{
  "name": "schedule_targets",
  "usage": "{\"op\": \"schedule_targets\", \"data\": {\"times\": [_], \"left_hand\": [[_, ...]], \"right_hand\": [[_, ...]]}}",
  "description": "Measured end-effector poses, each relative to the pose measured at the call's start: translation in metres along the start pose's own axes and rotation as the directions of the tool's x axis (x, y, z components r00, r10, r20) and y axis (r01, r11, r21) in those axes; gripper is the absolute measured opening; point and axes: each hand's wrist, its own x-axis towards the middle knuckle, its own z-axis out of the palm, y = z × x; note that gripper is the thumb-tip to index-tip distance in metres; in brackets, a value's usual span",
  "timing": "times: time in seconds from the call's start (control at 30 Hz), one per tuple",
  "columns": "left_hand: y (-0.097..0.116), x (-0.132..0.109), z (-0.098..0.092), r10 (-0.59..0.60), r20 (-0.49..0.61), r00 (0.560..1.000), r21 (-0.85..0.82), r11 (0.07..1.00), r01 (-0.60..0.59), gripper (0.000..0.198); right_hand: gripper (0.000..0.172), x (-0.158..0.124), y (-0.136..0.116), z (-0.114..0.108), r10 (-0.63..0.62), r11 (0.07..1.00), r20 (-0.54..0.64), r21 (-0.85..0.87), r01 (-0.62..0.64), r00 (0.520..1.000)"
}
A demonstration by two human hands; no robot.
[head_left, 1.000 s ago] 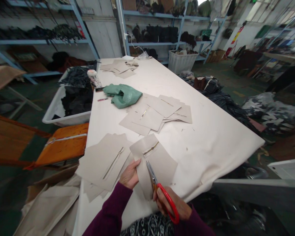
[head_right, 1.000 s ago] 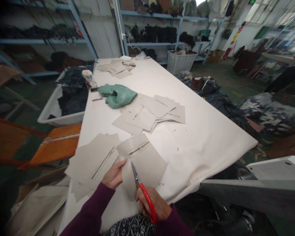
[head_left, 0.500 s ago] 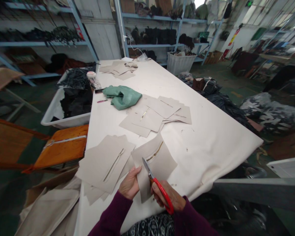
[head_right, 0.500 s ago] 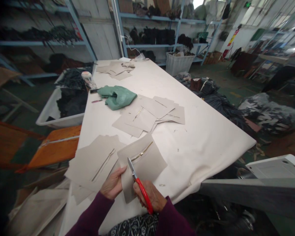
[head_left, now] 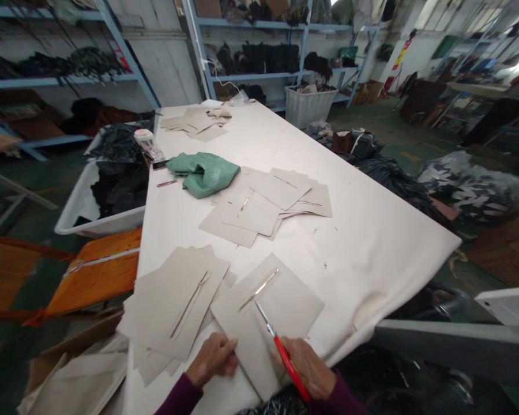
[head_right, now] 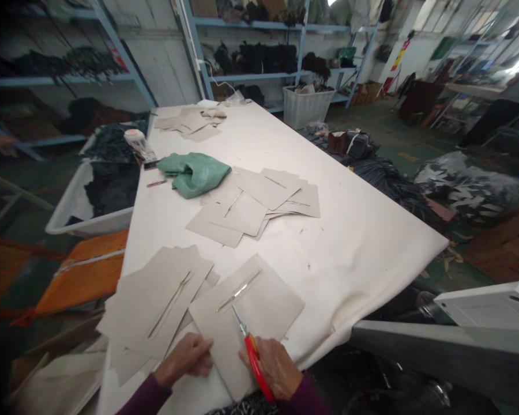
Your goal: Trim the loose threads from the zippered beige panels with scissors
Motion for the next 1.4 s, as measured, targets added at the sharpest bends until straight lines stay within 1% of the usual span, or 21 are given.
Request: {"op": "schedule_targets", "data": {"times": [0.03, 0.07, 0.1, 0.13, 0.17, 0.2, 0.27, 0.37, 0.4, 0.47, 0.53, 0.6, 0.73, 0.83, 0.9, 0.97, 1.0, 1.07, 1.2, 1.3, 1.4], "left_hand": [[0.005, 0.000, -0.003, 0.078, -0.063, 0.995, 0.189, 0.980, -0.065, 0.027], [0.015, 0.004, -0.004, 0.195, -0.133, 0.972, 0.376, 0.917, -0.132, 0.027], [0.028, 0.011, -0.001, 0.333, -0.179, 0.926, 0.532, 0.824, -0.193, 0.024], [0.043, 0.022, 0.005, 0.444, -0.195, 0.874, 0.631, 0.739, -0.235, 0.018], [0.059, 0.037, 0.015, 0.511, -0.192, 0.838, 0.667, 0.694, -0.270, 0.011], [0.074, 0.054, 0.029, 0.543, -0.152, 0.826, 0.667, 0.673, -0.320, 0.007], [0.097, 0.088, 0.062, 0.524, -0.095, 0.846, 0.646, 0.679, -0.348, 0.020], [0.108, 0.125, 0.109, 0.460, -0.072, 0.885, 0.640, 0.702, -0.313, 0.034], [0.106, 0.133, 0.118, 0.436, -0.076, 0.897, 0.635, 0.715, -0.293, 0.038], [0.101, 0.140, 0.126, 0.376, -0.079, 0.923, 0.608, 0.752, -0.254, 0.041], [0.096, 0.141, 0.122, 0.299, -0.065, 0.952, 0.551, 0.806, -0.216, 0.035], [0.094, 0.136, 0.110, 0.214, -0.037, 0.976, 0.461, 0.870, -0.173, 0.025], [0.098, 0.110, 0.085, 0.096, 0.009, 0.995, 0.175, 0.980, -0.096, 0.009], [0.106, 0.081, 0.068, 0.149, -0.052, 0.988, -0.067, 0.986, -0.152, 0.017], [0.110, 0.060, 0.059, 0.224, -0.140, 0.964, -0.189, 0.950, -0.248, 0.020], [0.106, 0.041, 0.052, 0.275, -0.225, 0.935, -0.284, 0.899, -0.333, 0.023], [0.100, 0.032, 0.050, 0.276, -0.253, 0.927, -0.321, 0.880, -0.349, 0.025], [0.082, 0.017, 0.047, 0.231, -0.272, 0.934, -0.372, 0.870, -0.323, 0.024], [0.033, -0.003, 0.039, 0.084, -0.212, 0.974, -0.368, 0.916, -0.159, 0.025], [0.009, -0.001, 0.028, 0.012, -0.173, 0.985, -0.348, 0.935, -0.072, 0.032], [0.005, 0.017, 0.019, -0.019, -0.167, 0.986, -0.352, 0.935, -0.042, 0.030]], "right_hand": [[0.036, -0.004, 0.010, -0.002, 0.020, 1.000, -0.030, 0.001, -0.020, 0.999], [0.038, -0.007, 0.019, -0.005, 0.038, 0.999, -0.046, 0.016, -0.038, 0.998], [0.039, -0.011, 0.026, -0.008, 0.054, 0.998, -0.054, 0.037, -0.052, 0.997], [0.041, -0.014, 0.032, -0.011, 0.070, 0.996, -0.054, 0.056, -0.067, 0.996], [0.043, -0.018, 0.037, -0.013, 0.088, 0.994, -0.053, 0.072, -0.084, 0.995], [0.045, -0.021, 0.041, -0.014, 0.105, 0.991, -0.056, 0.084, -0.100, 0.993], [0.047, -0.028, 0.047, -0.015, 0.123, 0.989, -0.084, 0.095, -0.115, 0.989], [0.049, -0.036, 0.055, -0.013, 0.153, 0.986, -0.198, 0.089, -0.138, 0.968], [0.050, -0.038, 0.057, -0.012, 0.168, 0.985, -0.227, 0.087, -0.152, 0.959], [0.050, -0.038, 0.062, -0.013, 0.190, 0.981, -0.251, 0.080, -0.176, 0.949], [0.051, -0.035, 0.066, -0.014, 0.192, 0.981, -0.249, 0.065, -0.181, 0.949], [0.052, -0.030, 0.067, -0.017, 0.172, 0.985, -0.256, 0.049, -0.165, 0.951], [0.054, -0.023, 0.058, -0.023, 0.105, 0.994, -0.286, 0.023, -0.103, 0.952], [0.052, -0.017, 0.040, -0.029, 0.098, 0.992, -0.289, 0.099, -0.072, 0.952], [0.048, -0.013, 0.024, -0.033, 0.138, 0.972, -0.291, 0.225, -0.073, 0.947], [0.046, -0.007, 0.008, -0.036, 0.172, 0.932, -0.277, 0.358, -0.065, 0.945], [0.045, -0.004, 0.001, -0.037, 0.173, 0.914, -0.269, 0.402, -0.053, 0.948], [0.043, 0.002, -0.010, -0.037, 0.138, 0.909, -0.258, 0.416, -0.019, 0.956], [0.039, 0.002, -0.019, -0.031, 0.074, 0.975, -0.239, 0.223, -0.019, 0.968], [0.039, -0.008, -0.016, -0.021, 0.102, 0.986, -0.192, 0.149, -0.073, 0.976], [0.040, -0.023, -0.010, -0.010, 0.099, 0.991, -0.159, 0.101, -0.083, 0.982]]}}
